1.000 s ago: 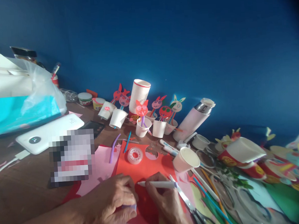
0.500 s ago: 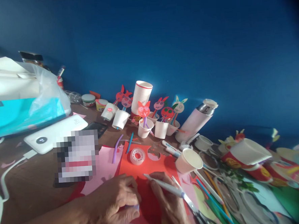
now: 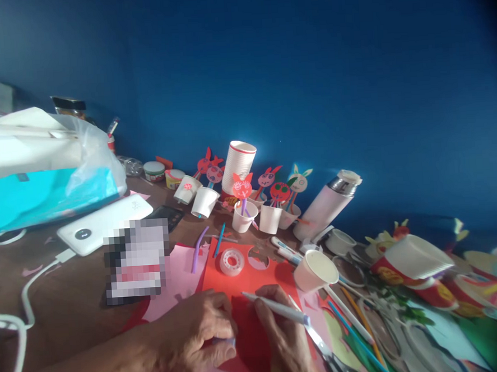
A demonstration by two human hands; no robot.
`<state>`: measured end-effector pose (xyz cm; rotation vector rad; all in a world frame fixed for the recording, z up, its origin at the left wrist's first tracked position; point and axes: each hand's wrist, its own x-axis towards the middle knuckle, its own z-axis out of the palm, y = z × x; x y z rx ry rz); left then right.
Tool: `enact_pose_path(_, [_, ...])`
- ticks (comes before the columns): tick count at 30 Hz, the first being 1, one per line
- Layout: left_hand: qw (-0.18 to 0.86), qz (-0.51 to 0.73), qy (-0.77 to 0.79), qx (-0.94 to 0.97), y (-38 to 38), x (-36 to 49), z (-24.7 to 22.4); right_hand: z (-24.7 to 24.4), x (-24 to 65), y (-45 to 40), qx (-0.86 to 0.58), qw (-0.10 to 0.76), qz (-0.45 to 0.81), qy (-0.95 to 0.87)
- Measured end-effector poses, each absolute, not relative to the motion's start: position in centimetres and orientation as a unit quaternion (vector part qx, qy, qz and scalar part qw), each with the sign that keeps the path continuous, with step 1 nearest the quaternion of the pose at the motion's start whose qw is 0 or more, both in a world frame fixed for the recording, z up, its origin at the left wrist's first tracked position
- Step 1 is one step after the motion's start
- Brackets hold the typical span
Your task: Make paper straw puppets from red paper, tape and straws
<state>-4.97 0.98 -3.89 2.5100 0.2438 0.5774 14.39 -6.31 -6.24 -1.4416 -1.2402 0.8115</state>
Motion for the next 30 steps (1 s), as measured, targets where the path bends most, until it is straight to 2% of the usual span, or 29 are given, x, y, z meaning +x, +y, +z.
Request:
enact_pose_path(10, [0.299, 0.234, 0.073, 0.922, 1.2, -5.2, -5.3, -7.4, 15.2, -6.0, -0.578, 0.480, 0.193, -0.631])
enact_pose_path(18, [0.305, 0.222, 0.107, 0.920, 1.5, -5.4, -4.4, -6.2, 14.6, -6.1, -0.574, 0.505, 0.277, -0.581])
enact_pose_path(23, [0.381, 0.236, 0.188, 0.874, 1.4, -5.9, -3.9, -6.0, 13.9, -6.3, -0.596, 0.523, 0.298, -0.531])
enact_pose_path(30, [0.529, 0.224, 0.345, 0.742, 1.9, -6.2, -3.2, -7.3, 14.3, -6.0, -0.561, 0.555, 0.240, -0.566])
